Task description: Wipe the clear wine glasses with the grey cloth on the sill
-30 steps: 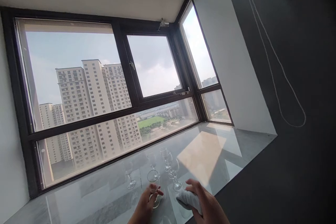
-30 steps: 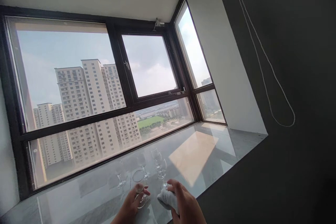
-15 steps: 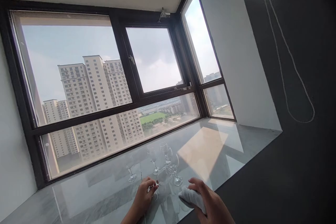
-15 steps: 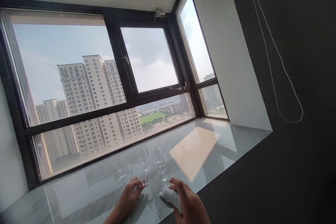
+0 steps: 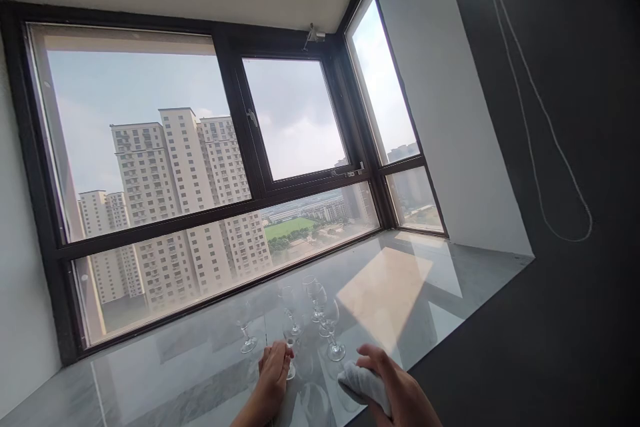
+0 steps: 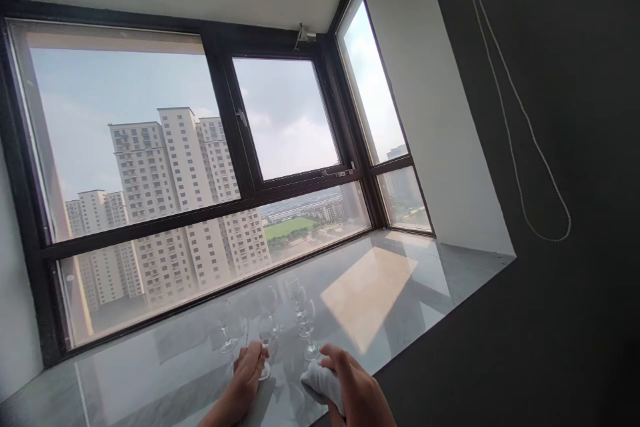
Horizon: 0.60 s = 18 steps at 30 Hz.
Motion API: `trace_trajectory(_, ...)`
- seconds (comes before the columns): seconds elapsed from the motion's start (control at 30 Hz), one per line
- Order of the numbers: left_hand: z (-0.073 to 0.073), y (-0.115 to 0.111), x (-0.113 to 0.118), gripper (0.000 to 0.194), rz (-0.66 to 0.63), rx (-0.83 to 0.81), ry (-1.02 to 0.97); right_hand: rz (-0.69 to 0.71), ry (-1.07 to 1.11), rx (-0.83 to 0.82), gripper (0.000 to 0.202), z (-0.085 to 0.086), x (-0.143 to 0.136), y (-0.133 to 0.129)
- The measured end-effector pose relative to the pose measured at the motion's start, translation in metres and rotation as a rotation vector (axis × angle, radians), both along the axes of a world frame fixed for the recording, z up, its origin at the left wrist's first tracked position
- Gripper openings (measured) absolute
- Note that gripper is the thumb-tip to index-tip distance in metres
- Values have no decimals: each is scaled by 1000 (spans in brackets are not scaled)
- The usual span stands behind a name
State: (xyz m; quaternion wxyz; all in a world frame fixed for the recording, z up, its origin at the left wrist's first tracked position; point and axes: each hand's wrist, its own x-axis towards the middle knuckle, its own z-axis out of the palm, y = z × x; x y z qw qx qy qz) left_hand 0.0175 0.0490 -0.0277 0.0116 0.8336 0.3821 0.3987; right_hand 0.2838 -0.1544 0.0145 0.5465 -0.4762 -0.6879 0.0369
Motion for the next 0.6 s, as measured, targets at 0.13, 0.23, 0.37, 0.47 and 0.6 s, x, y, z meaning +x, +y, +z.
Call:
trace_trajectory(0.13,6,-3,0,27,38,-108,27,-7,4,-12,64,1,1,0)
trace_trajectory(0.23,8,-4,0,25,47,-152,-4,-3,-1,5,67,0,4,1)
trace_trajectory(0.37,10,-5,0,30,27,-163,-48,4,-14,-17,68,-1,8,4)
trace_trajectory(0.47,14,-8,1,33,30,-203,-17,1,8,-26,66,-2,8,4)
trace_trajectory(0.6,20,-12,1,36,49,-273,-3,-19,62,-73,59,-1,5,2)
